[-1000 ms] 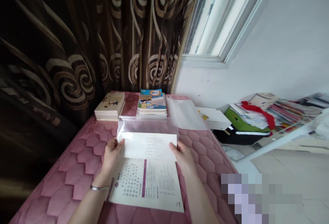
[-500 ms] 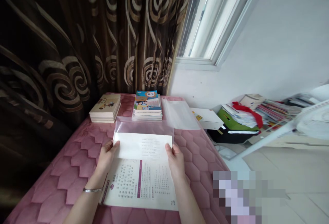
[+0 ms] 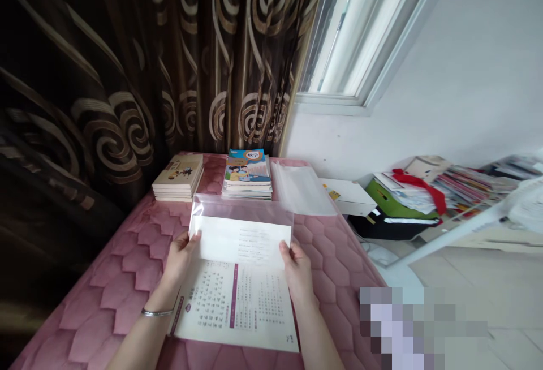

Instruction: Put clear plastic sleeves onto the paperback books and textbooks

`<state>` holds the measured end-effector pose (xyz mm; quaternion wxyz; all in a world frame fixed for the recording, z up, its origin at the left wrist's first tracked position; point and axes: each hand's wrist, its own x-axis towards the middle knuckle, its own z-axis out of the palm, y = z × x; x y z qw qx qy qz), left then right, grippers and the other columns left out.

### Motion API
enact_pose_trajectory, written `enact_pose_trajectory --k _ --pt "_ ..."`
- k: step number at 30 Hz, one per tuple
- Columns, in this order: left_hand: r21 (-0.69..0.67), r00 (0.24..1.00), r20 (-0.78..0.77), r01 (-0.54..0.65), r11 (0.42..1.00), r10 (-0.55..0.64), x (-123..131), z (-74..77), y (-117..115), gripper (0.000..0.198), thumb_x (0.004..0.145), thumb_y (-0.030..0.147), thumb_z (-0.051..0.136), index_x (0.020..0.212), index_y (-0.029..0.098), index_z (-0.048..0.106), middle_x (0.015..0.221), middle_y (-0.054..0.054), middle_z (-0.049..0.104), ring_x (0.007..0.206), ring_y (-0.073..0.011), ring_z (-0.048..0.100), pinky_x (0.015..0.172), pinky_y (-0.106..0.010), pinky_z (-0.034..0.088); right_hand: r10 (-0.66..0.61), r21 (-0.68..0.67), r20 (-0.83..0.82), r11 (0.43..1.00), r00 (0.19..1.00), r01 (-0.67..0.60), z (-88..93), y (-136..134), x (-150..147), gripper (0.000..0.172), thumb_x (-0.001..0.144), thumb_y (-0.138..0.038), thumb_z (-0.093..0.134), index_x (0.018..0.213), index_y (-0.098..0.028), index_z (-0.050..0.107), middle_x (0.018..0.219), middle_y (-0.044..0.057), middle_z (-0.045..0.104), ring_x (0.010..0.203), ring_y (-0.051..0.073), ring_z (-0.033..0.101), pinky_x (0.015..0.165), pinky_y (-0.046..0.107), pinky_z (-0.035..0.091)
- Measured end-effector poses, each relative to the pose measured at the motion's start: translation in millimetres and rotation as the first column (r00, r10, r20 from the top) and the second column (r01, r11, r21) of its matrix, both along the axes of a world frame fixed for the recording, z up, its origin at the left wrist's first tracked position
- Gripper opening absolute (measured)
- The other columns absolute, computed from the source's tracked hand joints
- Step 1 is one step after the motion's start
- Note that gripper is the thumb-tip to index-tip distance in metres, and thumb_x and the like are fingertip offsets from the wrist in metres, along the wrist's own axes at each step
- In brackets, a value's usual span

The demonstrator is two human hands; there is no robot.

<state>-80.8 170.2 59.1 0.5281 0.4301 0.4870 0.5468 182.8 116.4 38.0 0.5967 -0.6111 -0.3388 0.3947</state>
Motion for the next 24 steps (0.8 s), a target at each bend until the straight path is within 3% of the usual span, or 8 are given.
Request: enact_pose_trajectory --k 7,12,18,24 --pt "0.030 0.999 -0.029 -0.045 0.999 0.046 0 -8.6 3 0.038 0.068 0.048 0.069 0.076 0.012 0.064 0.071 -0.003 0.066 0.060 -0.0139 0.054 0.056 -0.022 0.040 0.098 0.031 -0.151 0.995 0.984 -0.094 1.0 -1 7 0.046 0.067 -0.055 0.072 0.098 -0.021 0.068 0.090 0.004 0.073 0.080 0.026 0.067 0.062 0.029 0.051" --pt "0.036 0.998 -0.031 -0.057 0.998 0.059 3 -11.8 4 0.040 0.069 0.051 0.067 0.078 0.012 0.064 0.070 -0.004 0.066 0.061 -0.0146 0.055 0.056 -0.022 0.040 0.138 0.017 -0.013 0.990 0.990 -0.138 3.3 0 14 0.045 0.063 -0.059 0.073 0.082 -0.018 0.071 0.085 0.006 0.074 0.078 0.026 0.066 0.067 0.031 0.050" --pt "-0.020 0.999 0.051 0.011 1.000 -0.010 0 -1.2 0 0.036 0.066 0.045 0.071 0.081 0.013 0.064 0.071 -0.003 0.068 0.062 -0.0151 0.057 0.059 -0.023 0.043 0.032 -0.013 0.094 0.999 0.995 -0.031 -3.7 5 6 0.054 0.066 -0.066 0.065 0.088 -0.017 0.071 0.078 0.005 0.073 0.069 0.024 0.065 0.060 0.030 0.049" --pt "0.017 0.999 -0.036 -0.015 1.000 0.016 -2 -11.4 2 0.035 0.071 0.045 0.067 0.082 0.013 0.064 0.072 -0.002 0.067 0.062 -0.0139 0.056 0.057 -0.021 0.040 0.156 0.016 -0.061 0.988 0.986 -0.155 4.5 0 9 0.048 0.067 -0.057 0.071 0.095 -0.018 0.070 0.090 0.007 0.074 0.080 0.027 0.067 0.069 0.033 0.052"
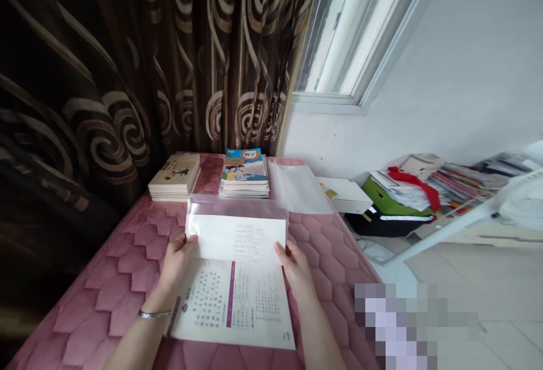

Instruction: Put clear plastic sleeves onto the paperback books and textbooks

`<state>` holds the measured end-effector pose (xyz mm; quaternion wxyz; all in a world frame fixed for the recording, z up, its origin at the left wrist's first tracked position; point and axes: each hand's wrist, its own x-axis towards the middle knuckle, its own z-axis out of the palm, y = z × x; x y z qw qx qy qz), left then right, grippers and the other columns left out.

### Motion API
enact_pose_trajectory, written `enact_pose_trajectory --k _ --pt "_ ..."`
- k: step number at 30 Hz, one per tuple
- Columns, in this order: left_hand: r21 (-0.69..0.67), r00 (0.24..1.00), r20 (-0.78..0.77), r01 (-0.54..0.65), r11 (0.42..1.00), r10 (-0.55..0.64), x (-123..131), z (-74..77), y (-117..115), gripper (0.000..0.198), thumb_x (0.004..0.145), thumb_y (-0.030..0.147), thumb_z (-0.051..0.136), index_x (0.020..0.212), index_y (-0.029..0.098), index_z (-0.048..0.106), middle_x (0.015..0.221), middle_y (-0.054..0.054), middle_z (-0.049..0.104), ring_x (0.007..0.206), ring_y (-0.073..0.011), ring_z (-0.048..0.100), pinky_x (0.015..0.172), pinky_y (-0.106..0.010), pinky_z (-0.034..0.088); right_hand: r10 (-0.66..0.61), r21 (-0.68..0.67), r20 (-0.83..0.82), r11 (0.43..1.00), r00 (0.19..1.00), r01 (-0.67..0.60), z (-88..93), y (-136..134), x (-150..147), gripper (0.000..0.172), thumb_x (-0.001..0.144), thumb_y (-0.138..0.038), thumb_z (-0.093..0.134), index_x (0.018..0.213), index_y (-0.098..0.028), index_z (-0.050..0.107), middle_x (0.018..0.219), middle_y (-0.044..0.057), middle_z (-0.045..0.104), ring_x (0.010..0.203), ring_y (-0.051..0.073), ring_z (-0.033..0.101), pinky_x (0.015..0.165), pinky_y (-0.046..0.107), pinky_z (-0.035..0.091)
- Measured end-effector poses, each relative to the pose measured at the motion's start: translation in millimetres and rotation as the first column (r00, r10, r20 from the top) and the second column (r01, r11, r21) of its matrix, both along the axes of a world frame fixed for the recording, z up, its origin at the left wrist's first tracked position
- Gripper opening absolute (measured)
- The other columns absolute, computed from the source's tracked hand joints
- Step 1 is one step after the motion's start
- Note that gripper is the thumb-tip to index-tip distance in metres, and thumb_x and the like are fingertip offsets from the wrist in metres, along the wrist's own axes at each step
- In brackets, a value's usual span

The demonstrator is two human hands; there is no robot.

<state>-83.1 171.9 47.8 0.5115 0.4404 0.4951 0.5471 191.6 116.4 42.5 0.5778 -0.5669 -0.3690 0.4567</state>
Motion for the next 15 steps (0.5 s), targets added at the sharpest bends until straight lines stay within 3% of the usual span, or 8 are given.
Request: enact_pose_trajectory --k 5,11,15 --pt "0.057 0.999 -0.034 -0.007 0.998 0.009 1 -6.9 4 0.037 0.073 0.046 0.066 0.084 0.011 0.064 0.075 -0.004 0.067 0.064 -0.0143 0.056 0.059 -0.022 0.041 0.111 -0.006 -0.031 0.994 0.993 -0.111 6.5 -4 7 0.048 0.064 -0.052 0.076 0.097 -0.017 0.070 0.096 0.010 0.073 0.091 0.031 0.067 0.082 0.040 0.051" --pt "-0.015 0.999 0.019 0.041 0.999 -0.040 0 9.3 -1 0.042 0.070 0.048 0.068 0.089 0.010 0.065 0.076 -0.006 0.068 0.064 -0.0163 0.058 0.057 -0.023 0.042 -0.036 -0.062 0.110 0.997 0.993 0.043 -8.4 1 4 0.055 0.064 -0.062 0.070 0.094 -0.016 0.072 0.088 0.009 0.075 0.083 0.030 0.068 0.074 0.038 0.053" --pt "-0.032 0.990 0.083 0.116 0.993 -0.113 -5 7.1 -1 0.040 0.070 0.046 0.068 0.091 0.012 0.064 0.074 -0.004 0.068 0.063 -0.0158 0.059 0.059 -0.023 0.044 -0.053 -0.077 0.106 0.995 0.993 0.061 -6.2 2 1 0.057 0.061 -0.065 0.070 0.090 -0.016 0.072 0.084 0.009 0.075 0.079 0.031 0.068 0.069 0.036 0.054"
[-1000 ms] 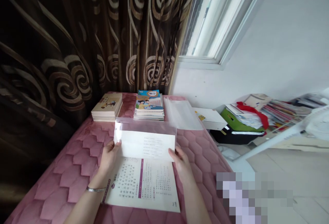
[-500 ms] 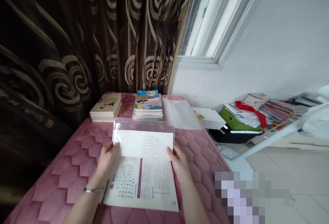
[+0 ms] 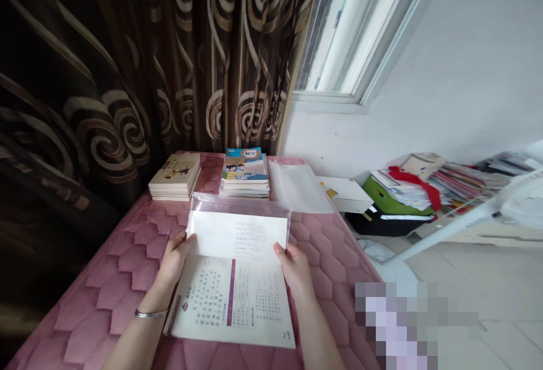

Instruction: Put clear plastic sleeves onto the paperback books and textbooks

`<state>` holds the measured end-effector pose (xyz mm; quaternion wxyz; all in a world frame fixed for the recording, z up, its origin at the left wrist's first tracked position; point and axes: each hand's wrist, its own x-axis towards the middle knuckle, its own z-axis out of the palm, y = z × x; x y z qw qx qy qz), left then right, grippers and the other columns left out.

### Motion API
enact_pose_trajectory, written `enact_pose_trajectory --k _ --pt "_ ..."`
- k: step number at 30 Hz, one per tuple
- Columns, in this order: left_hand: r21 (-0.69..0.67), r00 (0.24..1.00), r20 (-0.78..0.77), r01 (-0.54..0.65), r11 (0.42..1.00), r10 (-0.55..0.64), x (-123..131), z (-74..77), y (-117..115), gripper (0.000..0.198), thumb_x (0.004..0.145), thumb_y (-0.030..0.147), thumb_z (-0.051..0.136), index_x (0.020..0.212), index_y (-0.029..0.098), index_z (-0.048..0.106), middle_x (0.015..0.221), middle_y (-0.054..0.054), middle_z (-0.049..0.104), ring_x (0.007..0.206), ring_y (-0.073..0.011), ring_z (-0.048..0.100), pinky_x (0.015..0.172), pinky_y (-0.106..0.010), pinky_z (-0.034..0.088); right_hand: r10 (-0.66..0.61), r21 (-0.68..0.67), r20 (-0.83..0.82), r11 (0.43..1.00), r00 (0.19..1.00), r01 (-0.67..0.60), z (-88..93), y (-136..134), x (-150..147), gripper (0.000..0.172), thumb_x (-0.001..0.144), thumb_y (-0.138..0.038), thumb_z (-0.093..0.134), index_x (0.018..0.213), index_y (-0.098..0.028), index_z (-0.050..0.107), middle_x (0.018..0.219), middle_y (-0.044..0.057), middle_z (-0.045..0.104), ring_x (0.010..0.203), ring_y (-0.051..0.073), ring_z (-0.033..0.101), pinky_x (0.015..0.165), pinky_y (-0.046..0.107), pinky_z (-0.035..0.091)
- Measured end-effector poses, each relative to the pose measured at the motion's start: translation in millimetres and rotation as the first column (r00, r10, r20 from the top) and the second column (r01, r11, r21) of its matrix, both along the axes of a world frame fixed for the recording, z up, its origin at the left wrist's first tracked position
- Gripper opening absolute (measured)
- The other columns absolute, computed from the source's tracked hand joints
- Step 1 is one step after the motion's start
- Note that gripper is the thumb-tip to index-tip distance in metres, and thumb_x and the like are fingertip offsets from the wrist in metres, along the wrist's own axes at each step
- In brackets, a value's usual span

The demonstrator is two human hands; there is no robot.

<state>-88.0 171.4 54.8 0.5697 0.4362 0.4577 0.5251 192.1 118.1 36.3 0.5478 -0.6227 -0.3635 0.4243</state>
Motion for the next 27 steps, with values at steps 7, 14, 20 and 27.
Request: enact_pose_trajectory --k 7,14,20,27 --pt "0.051 0.988 -0.101 -0.114 0.992 0.119 4 -1.3 1 0.037 0.068 0.048 0.068 0.079 0.012 0.064 0.070 -0.002 0.066 0.058 -0.0123 0.053 0.053 -0.020 0.038 0.141 0.037 -0.135 0.990 0.981 -0.137 19.7 -7 4 0.051 0.058 -0.057 0.077 0.091 -0.018 0.072 0.093 0.010 0.074 0.092 0.032 0.067 0.082 0.041 0.052" --pt "0.023 0.999 -0.030 -0.023 0.999 0.024 2 1.4 1 0.042 0.067 0.049 0.070 0.085 0.011 0.065 0.073 -0.005 0.068 0.062 -0.0154 0.058 0.057 -0.023 0.042 0.057 -0.004 -0.046 0.998 0.997 -0.057 9.4 -4 2 0.050 0.063 -0.058 0.073 0.093 -0.018 0.072 0.091 0.008 0.075 0.091 0.032 0.067 0.079 0.040 0.053" --pt "0.004 0.999 -0.037 -0.011 1.000 0.011 -1 -0.5 2 0.046 0.064 0.050 0.072 0.087 0.010 0.066 0.075 -0.007 0.070 0.065 -0.0186 0.061 0.061 -0.026 0.046 0.032 0.007 -0.038 0.999 0.999 -0.032 7.4 -4 2 0.051 0.065 -0.060 0.070 0.091 -0.017 0.071 0.089 0.009 0.075 0.088 0.033 0.067 0.077 0.041 0.053" --pt "0.052 0.988 -0.120 -0.092 0.994 0.097 4 0.7 0 0.046 0.067 0.052 0.069 0.082 0.009 0.067 0.070 -0.003 0.068 0.059 -0.0137 0.055 0.054 -0.022 0.039 0.205 0.023 -0.084 0.979 0.975 -0.204 11.6 -9 11 0.045 0.066 -0.049 0.075 0.098 -0.018 0.069 0.101 0.009 0.073 0.094 0.031 0.067 0.083 0.041 0.052"
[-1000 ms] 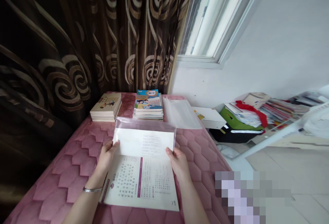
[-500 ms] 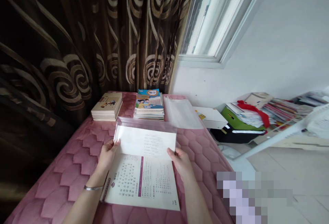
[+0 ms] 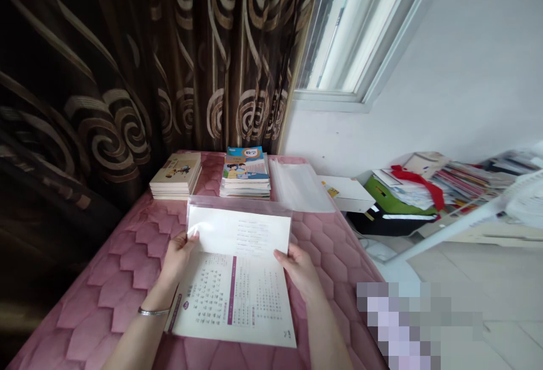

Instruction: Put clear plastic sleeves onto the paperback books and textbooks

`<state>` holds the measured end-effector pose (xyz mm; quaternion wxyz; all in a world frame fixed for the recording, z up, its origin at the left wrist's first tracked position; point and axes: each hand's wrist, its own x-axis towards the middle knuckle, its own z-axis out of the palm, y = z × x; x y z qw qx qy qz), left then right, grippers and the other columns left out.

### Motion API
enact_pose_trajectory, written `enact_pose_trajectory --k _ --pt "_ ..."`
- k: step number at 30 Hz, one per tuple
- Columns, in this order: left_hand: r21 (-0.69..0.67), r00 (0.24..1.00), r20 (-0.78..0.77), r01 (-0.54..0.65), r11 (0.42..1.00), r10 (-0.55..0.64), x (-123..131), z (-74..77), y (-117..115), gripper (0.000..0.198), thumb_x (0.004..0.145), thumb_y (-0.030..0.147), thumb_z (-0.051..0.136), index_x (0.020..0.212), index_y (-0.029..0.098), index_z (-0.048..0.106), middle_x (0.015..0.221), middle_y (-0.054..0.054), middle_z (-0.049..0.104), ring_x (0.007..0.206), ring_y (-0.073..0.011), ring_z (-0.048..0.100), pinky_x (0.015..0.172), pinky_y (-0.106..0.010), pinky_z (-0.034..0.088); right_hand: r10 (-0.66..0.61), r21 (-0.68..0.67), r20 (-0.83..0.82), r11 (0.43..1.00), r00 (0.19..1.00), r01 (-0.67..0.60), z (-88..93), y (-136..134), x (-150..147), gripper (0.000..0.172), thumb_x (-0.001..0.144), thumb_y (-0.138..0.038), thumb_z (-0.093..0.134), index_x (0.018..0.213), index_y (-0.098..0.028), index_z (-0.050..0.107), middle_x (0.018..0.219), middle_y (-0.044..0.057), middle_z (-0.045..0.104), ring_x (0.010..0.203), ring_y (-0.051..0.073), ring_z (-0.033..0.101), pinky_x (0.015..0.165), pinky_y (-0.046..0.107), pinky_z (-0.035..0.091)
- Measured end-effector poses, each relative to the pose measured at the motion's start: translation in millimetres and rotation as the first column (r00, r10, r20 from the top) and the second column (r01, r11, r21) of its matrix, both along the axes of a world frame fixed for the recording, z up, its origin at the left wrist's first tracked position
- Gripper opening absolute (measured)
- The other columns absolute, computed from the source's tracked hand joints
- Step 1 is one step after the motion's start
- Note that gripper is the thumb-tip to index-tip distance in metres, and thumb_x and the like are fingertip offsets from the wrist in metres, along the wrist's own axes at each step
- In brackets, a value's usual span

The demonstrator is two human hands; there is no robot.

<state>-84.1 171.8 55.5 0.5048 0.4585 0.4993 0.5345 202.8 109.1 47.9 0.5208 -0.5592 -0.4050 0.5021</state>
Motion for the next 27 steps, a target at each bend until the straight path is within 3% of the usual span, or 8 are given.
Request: enact_pose_trajectory --k 4,8,12,16,19,23,27 --pt "-0.037 0.993 0.073 0.097 0.995 -0.094 -5 1.1 1 0.049 0.065 0.051 0.071 0.090 0.009 0.067 0.074 -0.007 0.070 0.065 -0.0178 0.060 0.060 -0.025 0.044 -0.128 -0.002 0.081 0.992 0.988 0.129 -5.8 3 -5 0.043 0.066 -0.053 0.073 0.092 -0.019 0.072 0.094 0.008 0.074 0.093 0.032 0.067 0.081 0.041 0.053" --pt "-0.050 0.978 0.085 0.193 0.980 -0.188 -11 1.0 3 0.048 0.063 0.047 0.075 0.092 0.010 0.066 0.082 -0.009 0.072 0.074 -0.0221 0.064 0.069 -0.030 0.048 -0.178 0.009 0.086 0.984 0.980 0.178 -8.0 5 -11 0.044 0.064 -0.055 0.072 0.089 -0.019 0.071 0.093 0.008 0.074 0.093 0.033 0.067 0.080 0.042 0.053" --pt "-0.048 0.988 0.030 0.152 0.987 -0.150 -11 -5.1 4 0.046 0.066 0.050 0.073 0.088 0.010 0.066 0.081 -0.008 0.072 0.070 -0.0200 0.063 0.063 -0.026 0.046 -0.198 0.015 0.044 0.980 0.979 0.198 -5.4 5 -10 0.044 0.062 -0.056 0.074 0.086 -0.019 0.070 0.094 0.008 0.074 0.092 0.033 0.067 0.081 0.043 0.053" --pt "-0.022 0.995 -0.017 0.093 0.995 -0.094 -9 -12.8 6 0.044 0.067 0.051 0.071 0.083 0.010 0.066 0.074 -0.005 0.070 0.062 -0.0156 0.059 0.056 -0.023 0.042 -0.141 0.027 -0.003 0.990 0.990 0.141 -2.6 4 -7 0.044 0.060 -0.052 0.077 0.089 -0.019 0.069 0.095 0.009 0.074 0.092 0.032 0.067 0.082 0.042 0.052" --pt "-0.030 0.992 -0.018 0.122 0.992 -0.122 -10 -12.6 6 0.043 0.069 0.050 0.070 0.084 0.010 0.065 0.070 -0.004 0.068 0.060 -0.0149 0.058 0.055 -0.023 0.041 -0.166 0.007 0.066 0.986 0.984 0.166 -0.4 4 -8 0.045 0.061 -0.056 0.074 0.084 -0.017 0.070 0.089 0.009 0.074 0.087 0.033 0.067 0.077 0.042 0.053" --pt "-0.041 0.980 0.029 0.198 0.979 -0.197 -14 -6.8 4 0.043 0.067 0.046 0.073 0.090 0.011 0.064 0.080 -0.007 0.070 0.068 -0.0181 0.062 0.060 -0.026 0.046 -0.229 0.009 0.176 0.973 0.957 0.231 2.6 4 -12 0.050 0.060 -0.064 0.070 0.079 -0.018 0.071 0.084 0.008 0.075 0.084 0.033 0.068 0.070 0.038 0.053" --pt "-0.028 0.984 -0.032 0.176 0.984 -0.177 -15 -7.8 5 0.043 0.067 0.048 0.073 0.085 0.010 0.063 0.081 -0.008 0.070 0.070 -0.0192 0.062 0.062 -0.026 0.046 -0.208 0.009 0.170 0.978 0.963 0.210 2.3 4 -11 0.049 0.062 -0.063 0.068 0.081 -0.018 0.071 0.083 0.009 0.075 0.081 0.032 0.068 0.069 0.038 0.054"
